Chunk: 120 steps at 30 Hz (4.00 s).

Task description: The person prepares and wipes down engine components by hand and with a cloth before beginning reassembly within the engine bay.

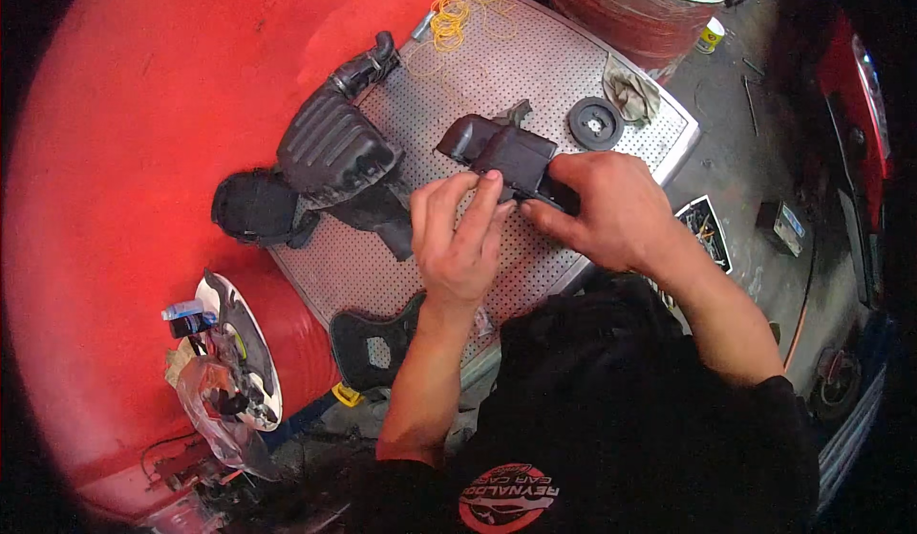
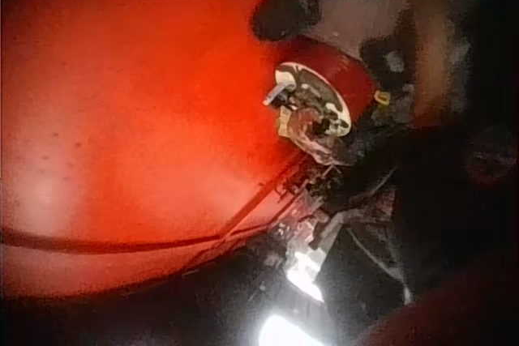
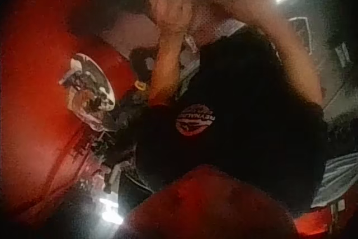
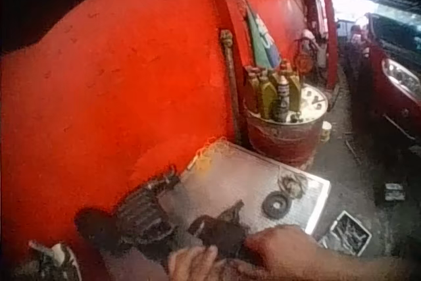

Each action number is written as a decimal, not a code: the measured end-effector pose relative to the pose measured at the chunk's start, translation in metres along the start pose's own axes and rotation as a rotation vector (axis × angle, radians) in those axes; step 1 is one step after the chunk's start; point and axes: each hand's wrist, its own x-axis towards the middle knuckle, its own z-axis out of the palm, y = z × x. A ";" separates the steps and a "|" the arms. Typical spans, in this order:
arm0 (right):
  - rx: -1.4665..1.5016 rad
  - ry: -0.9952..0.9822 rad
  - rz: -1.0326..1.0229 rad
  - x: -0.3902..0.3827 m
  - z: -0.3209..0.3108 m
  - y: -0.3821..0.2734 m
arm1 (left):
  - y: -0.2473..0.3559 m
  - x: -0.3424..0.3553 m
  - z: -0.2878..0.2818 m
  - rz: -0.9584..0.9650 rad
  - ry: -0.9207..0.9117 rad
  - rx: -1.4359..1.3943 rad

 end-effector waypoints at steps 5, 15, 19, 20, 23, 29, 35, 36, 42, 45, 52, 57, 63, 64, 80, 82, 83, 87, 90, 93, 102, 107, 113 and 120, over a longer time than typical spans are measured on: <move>-0.012 0.034 0.044 0.002 0.007 0.001 | -0.005 -0.008 0.010 0.073 0.082 -0.056; 0.126 0.033 0.004 -0.004 0.004 -0.004 | 0.005 -0.018 0.005 0.049 0.139 -0.122; 0.047 -0.012 0.026 -0.001 0.005 -0.009 | 0.005 -0.020 0.006 0.026 0.144 -0.082; 0.032 -0.017 0.036 -0.001 0.007 -0.010 | 0.006 -0.018 0.005 0.022 0.142 -0.070; -0.025 -0.067 0.050 0.001 0.006 -0.014 | 0.005 -0.018 0.004 0.030 0.131 -0.031; -0.061 0.016 -0.022 0.013 0.011 -0.004 | 0.002 -0.004 0.002 -0.009 0.077 -0.035; -0.098 -0.110 0.109 0.008 0.007 -0.021 | -0.006 -0.009 -0.012 -0.313 0.003 -0.196; -0.103 -0.109 0.114 0.008 0.006 -0.023 | -0.006 -0.015 -0.012 -0.435 0.015 -0.254; -0.101 -0.087 0.090 0.004 0.013 -0.032 | 0.015 -0.043 -0.019 -0.982 0.059 -0.882; -0.070 -0.025 0.068 -0.003 0.021 -0.035 | 0.033 -0.040 -0.019 -1.056 0.141 -1.108; -0.039 -0.015 0.022 -0.010 0.030 -0.042 | 0.050 -0.030 -0.029 -1.227 0.282 -1.177; -0.059 -0.038 0.033 -0.011 0.029 -0.042 | 0.053 -0.037 -0.025 -1.248 0.307 -1.190; 0.019 0.031 0.070 -0.018 0.025 -0.038 | 0.063 -0.029 -0.019 -1.186 0.292 -1.182; 0.033 0.007 0.088 -0.018 0.022 -0.038 | 0.062 -0.028 -0.019 -1.179 0.278 -1.164; -0.036 -0.078 0.010 -0.022 0.014 -0.034 | 0.066 -0.030 -0.017 -1.158 0.163 -1.056; -0.041 -0.070 0.015 -0.021 0.014 -0.035 | 0.072 -0.029 -0.013 -1.190 0.231 -1.053; -0.043 -0.068 0.020 -0.021 0.014 -0.036 | 0.074 -0.027 -0.012 -1.198 0.247 -1.054; -0.042 -0.055 0.031 -0.022 0.019 -0.039 | 0.076 -0.022 -0.006 -1.197 0.336 -1.022; -0.076 -0.047 0.056 -0.018 0.021 -0.041 | 0.072 -0.018 -0.007 -1.220 0.347 -1.071; -0.065 -0.041 0.078 -0.018 0.021 -0.044 | 0.068 -0.015 -0.021 -1.295 0.277 -1.138; -0.029 -0.003 0.101 -0.021 0.027 -0.041 | 0.057 -0.034 -0.042 -1.268 0.191 -1.075; -0.035 0.012 0.075 -0.022 0.027 -0.040 | 0.056 -0.032 -0.032 -1.246 0.180 -1.075; -0.051 -0.075 0.102 -0.019 0.020 -0.043 | 0.056 -0.030 -0.029 -1.187 0.161 -1.042; 0.004 -0.103 0.098 -0.020 0.018 -0.042 | 0.062 -0.031 -0.019 -1.199 0.219 -0.935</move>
